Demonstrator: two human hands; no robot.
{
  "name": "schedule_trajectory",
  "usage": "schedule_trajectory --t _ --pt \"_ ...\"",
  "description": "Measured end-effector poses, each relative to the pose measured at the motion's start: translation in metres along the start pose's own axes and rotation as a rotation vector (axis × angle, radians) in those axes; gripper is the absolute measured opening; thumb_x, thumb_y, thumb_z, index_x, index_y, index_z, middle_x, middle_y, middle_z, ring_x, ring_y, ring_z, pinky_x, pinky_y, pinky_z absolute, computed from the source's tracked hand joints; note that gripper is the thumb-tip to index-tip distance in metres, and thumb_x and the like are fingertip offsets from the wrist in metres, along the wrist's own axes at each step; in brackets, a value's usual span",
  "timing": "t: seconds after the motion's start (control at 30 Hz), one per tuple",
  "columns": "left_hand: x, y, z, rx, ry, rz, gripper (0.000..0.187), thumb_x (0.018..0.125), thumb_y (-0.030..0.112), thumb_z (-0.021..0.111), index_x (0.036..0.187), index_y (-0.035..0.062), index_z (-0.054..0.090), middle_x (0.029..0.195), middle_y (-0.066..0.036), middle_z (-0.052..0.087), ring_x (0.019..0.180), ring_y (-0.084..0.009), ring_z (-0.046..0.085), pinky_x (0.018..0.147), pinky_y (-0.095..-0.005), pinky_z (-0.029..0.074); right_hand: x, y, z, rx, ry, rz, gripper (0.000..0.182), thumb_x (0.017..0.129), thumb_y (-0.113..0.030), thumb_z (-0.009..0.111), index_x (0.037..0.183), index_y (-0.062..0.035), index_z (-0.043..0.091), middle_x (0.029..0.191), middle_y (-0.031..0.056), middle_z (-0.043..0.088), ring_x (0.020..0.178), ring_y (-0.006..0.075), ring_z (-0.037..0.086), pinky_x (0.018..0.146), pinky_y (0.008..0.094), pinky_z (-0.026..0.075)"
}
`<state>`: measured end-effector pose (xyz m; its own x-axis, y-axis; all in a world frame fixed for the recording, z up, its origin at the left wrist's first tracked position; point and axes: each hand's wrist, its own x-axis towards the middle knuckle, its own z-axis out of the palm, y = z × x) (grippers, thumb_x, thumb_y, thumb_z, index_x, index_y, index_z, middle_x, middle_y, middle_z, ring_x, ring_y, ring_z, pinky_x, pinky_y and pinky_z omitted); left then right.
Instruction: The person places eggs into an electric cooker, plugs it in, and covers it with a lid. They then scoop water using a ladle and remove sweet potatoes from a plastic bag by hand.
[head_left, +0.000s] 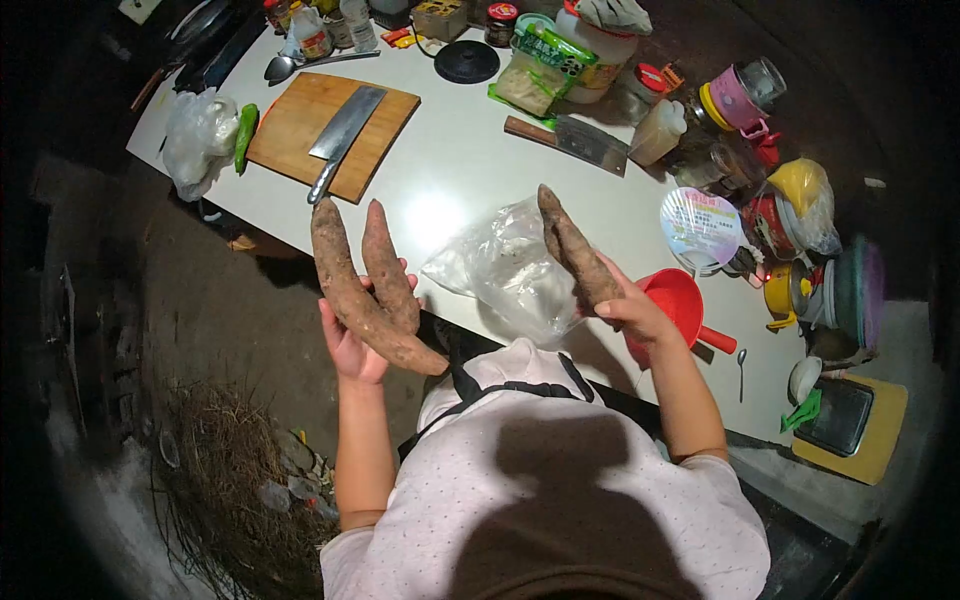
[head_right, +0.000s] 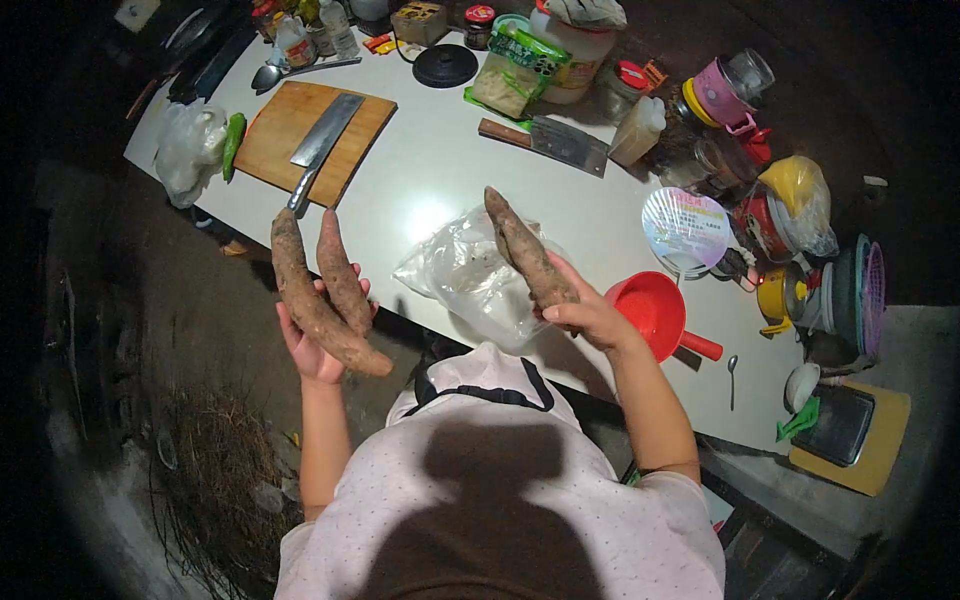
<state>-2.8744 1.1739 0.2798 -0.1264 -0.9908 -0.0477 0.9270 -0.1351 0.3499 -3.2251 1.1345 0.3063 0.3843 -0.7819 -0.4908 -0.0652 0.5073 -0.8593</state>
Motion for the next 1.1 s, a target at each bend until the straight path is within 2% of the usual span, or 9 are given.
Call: schedule_trajectory --t 0.07,0.27,0.37,0.5,0.6,0.63,0.73,0.8,1.1 --pt "0.003 -0.009 0.004 -0.022 -0.009 -0.007 0.063 0.082 0.06 0.041 0.118 0.0088 0.047 0.137 -0.024 0.025 0.122 -0.0407 0.034 0.099 -0.0551 0.029 -0.001 0.003 0.015 0.417 -0.215 -0.045 0.095 0.061 -0.023 0.068 0.139 -0.0051 0.016 0.11 0.0141 0.05 0.099 0.0236 0.053 0.087 0.0345 0.044" --pt "0.006 -0.033 0.017 -0.131 -0.03 0.061 0.063 0.079 0.064 0.045 0.117 0.014 0.049 0.137 -0.023 0.026 0.122 -0.0404 0.035 0.098 -0.0553 0.03 0.014 -0.022 0.077 0.466 -0.364 -0.057 0.089 0.067 -0.015 0.065 0.139 -0.0041 0.014 0.113 0.0153 0.048 0.1 0.0232 0.053 0.088 0.0336 0.043" --pt "-0.004 -0.037 0.031 -0.017 0.035 0.178 0.062 0.08 0.061 0.045 0.116 0.0104 0.048 0.135 -0.02 0.032 0.12 -0.0358 0.039 0.097 -0.0502 0.034 0.022 -0.036 0.112 -0.18 -0.176 -0.383 0.094 0.065 -0.023 0.071 0.137 0.0001 0.016 0.132 0.0214 0.035 0.121 0.0307 0.038 0.099 0.0357 0.033" --pt "-0.029 -0.042 0.021 -0.047 0.266 0.34 0.06 0.08 0.05 0.05 0.123 0.0087 0.042 0.134 -0.01 0.034 0.117 -0.0256 0.041 0.1 -0.041 0.033 0.02 -0.051 0.154 -0.587 -0.117 -0.526 0.097 0.06 -0.027 0.072 0.136 -0.0002 0.018 0.127 0.0265 0.037 0.117 0.0361 0.042 0.097 0.0381 0.036" --pt "-0.034 -0.043 0.057 0.073 0.171 0.527 0.074 0.079 0.051 0.051 0.135 0.0114 0.026 0.137 -0.006 0.032 0.123 -0.0232 0.034 0.102 -0.0411 0.03 0.012 -0.057 0.179 -0.752 -0.188 -0.498 0.096 0.061 -0.026 0.072 0.137 -0.0028 0.019 0.123 0.0254 0.04 0.114 0.0356 0.044 0.096 0.0372 0.035" --pt "-0.038 -0.044 0.055 0.106 0.197 0.559 0.08 0.077 0.05 0.052 0.138 0.0121 0.019 0.138 -0.005 0.029 0.123 -0.0231 0.034 0.102 -0.0406 0.03 0.011 -0.051 0.185 -0.812 -0.193 -0.578 0.094 0.062 -0.031 0.067 0.136 -0.0005 0.018 0.108 0.0247 0.045 0.102 0.0383 0.049 0.084 0.0414 0.044" --pt "-0.051 -0.051 0.045 0.131 0.178 0.637 0.082 0.077 0.055 0.051 0.139 0.012 0.017 0.139 -0.004 0.027 0.122 -0.0227 0.036 0.102 -0.0406 0.031 0.002 -0.045 0.2 -0.959 -0.259 -0.583 0.095 0.063 -0.033 0.07 0.136 -0.0017 0.018 0.106 0.0236 0.046 0.098 0.0375 0.051 0.081 0.041 0.044" --pt "-0.056 -0.056 0.035 0.024 0.119 0.635 0.09 0.075 0.058 0.053 0.141 0.0134 0.01 0.147 -0.001 0.013 0.128 -0.0172 0.026 0.107 -0.0348 0.022 0.0 -0.038 0.205 -0.995 -0.271 -0.678 0.096 0.065 -0.039 0.069 0.136 -0.0009 0.018 0.102 0.0229 0.046 0.094 0.0372 0.051 0.078 0.0412 0.046" --pt "-0.073 -0.053 0.019 -0.074 0.011 0.43 0.093 0.071 0.064 0.055 0.14 0.019 0.011 0.141 -0.006 0.024 0.124 -0.0277 0.034 0.106 -0.0436 0.025 -0.015 -0.045 0.21 -1.158 -0.291 -0.703 0.091 0.069 -0.049 0.064 0.133 0.0019 0.024 0.109 0.021 0.046 0.096 0.0351 0.051 0.08 0.0407 0.045"
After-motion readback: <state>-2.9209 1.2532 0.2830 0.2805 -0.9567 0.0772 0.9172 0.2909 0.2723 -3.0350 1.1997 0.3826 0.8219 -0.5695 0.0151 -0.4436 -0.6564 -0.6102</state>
